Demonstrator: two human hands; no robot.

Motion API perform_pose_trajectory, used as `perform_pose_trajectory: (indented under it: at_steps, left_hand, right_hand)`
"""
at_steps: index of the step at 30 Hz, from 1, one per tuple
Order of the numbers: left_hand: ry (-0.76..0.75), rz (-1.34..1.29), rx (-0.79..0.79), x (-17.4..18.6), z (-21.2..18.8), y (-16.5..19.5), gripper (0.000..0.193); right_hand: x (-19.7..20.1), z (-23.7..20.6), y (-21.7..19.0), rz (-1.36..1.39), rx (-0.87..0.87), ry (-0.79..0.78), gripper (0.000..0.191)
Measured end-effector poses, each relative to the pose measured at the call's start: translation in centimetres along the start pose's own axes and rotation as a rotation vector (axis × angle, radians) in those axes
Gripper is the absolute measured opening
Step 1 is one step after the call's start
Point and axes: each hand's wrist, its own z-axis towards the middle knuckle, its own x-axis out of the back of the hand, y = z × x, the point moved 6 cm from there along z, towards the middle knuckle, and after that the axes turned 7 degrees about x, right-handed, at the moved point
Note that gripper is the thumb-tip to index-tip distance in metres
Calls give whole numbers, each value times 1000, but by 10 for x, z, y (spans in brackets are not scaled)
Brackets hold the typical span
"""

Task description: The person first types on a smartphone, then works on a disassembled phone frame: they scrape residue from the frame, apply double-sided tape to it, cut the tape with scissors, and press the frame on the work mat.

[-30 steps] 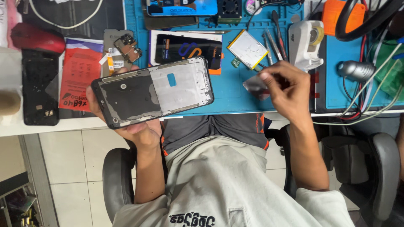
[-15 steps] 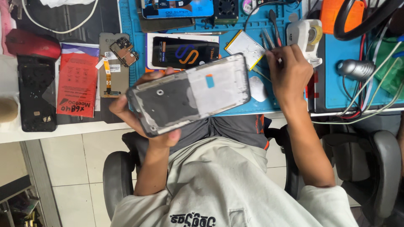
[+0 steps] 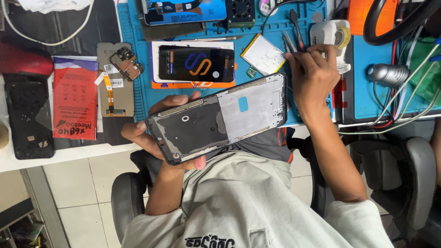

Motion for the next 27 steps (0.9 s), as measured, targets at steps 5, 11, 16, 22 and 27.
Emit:
perform_pose_trajectory:
  at_steps: [5, 11, 16, 22, 27]
  left_hand:
    - [-23, 63, 21, 0, 4, -4, 91]
    - [13, 95, 9, 2, 8, -9, 91]
    - [6, 85, 14, 3, 11, -12, 90]
    - [-6, 80, 33, 1, 12, -15, 89]
    - [-2, 86, 28, 2, 12, -17, 89]
  right_hand:
    - [-2, 7, -8, -89, 115, -60, 15]
    - [13, -3, -17, 200, 67, -136, 23]
    - [20, -21, -31, 253, 164, -497, 38]
    - [26, -10, -27, 334, 148, -601, 35]
    - [23, -3, -19, 510, 41, -629, 39]
